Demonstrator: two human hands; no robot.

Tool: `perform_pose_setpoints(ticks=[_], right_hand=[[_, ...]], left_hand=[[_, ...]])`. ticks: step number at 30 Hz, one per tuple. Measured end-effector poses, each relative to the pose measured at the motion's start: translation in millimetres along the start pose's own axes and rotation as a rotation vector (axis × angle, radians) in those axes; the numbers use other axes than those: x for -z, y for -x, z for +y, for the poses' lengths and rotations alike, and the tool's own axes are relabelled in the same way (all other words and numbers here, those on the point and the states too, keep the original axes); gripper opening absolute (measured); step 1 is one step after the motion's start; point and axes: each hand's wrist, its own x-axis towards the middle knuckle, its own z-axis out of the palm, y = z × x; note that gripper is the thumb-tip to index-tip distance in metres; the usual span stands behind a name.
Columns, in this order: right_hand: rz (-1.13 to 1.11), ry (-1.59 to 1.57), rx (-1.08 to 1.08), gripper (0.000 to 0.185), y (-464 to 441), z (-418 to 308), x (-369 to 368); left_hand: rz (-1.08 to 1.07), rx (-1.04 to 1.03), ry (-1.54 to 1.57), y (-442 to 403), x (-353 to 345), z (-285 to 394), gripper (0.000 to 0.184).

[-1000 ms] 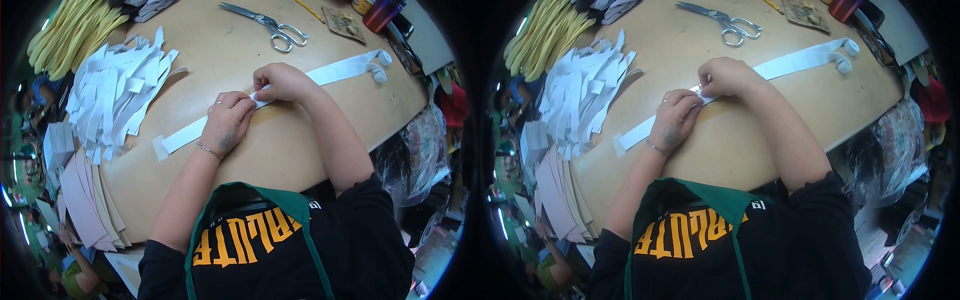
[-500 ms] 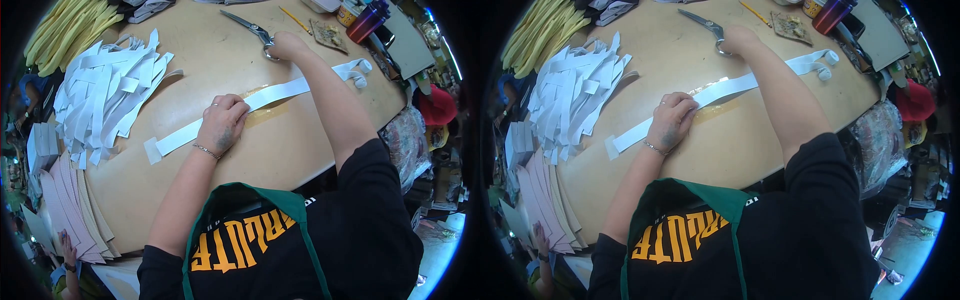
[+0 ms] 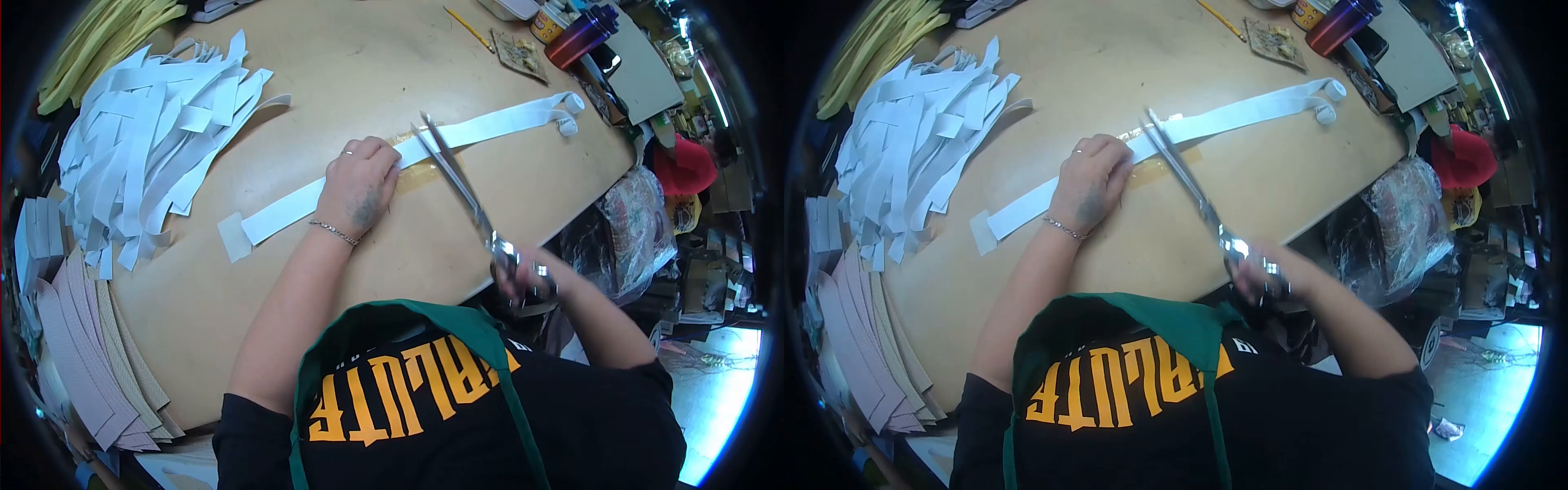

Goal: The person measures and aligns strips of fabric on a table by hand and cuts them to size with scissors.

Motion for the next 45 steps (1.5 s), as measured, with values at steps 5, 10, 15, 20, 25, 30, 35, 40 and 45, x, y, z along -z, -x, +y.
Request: perform_pose_setpoints(ticks=[5,10,15,20,25,30,35,40,45], right_hand=[[0.011,0.187,-0.171,0.058,33.8,6.1,-46.1],[0.059,0.164,-0.142,0.06,25.2,5.9,-52.8],[0.073,0.11,-0.207,0.064,10.2,-7.8,-55.4],[0.128,0.094,-0.253,0.069,-4.0,-19.9,-57.8],[0.189,0.151,-0.308,0.072,-20.6,-32.0,-60.5],[0.272,0.119,-0.306,0.068,-29.3,-24.2,-64.1],[0.312,0.095,-0.275,0.064,-30.1,-20.0,-67.6],[0.329,0.122,-0.276,0.059,-29.9,-19.3,-67.9],[0.365,0.122,-0.286,0.05,-33.7,-18.7,-69.3]], left_hand=[[0.004,0.03,0.023,-0.6,1.2,1.5,0.012],[0.012,0.034,0.053,-1.4,2.3,0.8,0.01],[0.02,0.036,0.036,-0.4,0.1,-1.1,0.011],[0.022,0.043,0.051,-0.4,1.4,-0.3,0.01],[0.017,0.048,0.069,-0.6,1.2,-0.8,0.011],[-0.004,0.079,0.111,-0.8,2.9,-3.1,0.015],[-0.009,0.086,0.116,-1.4,3.0,-3.3,0.017],[-0.005,0.076,0.105,-1.7,2.6,-3.4,0.016],[-0.001,0.068,0.059,-0.8,1.2,-1.5,0.017]])
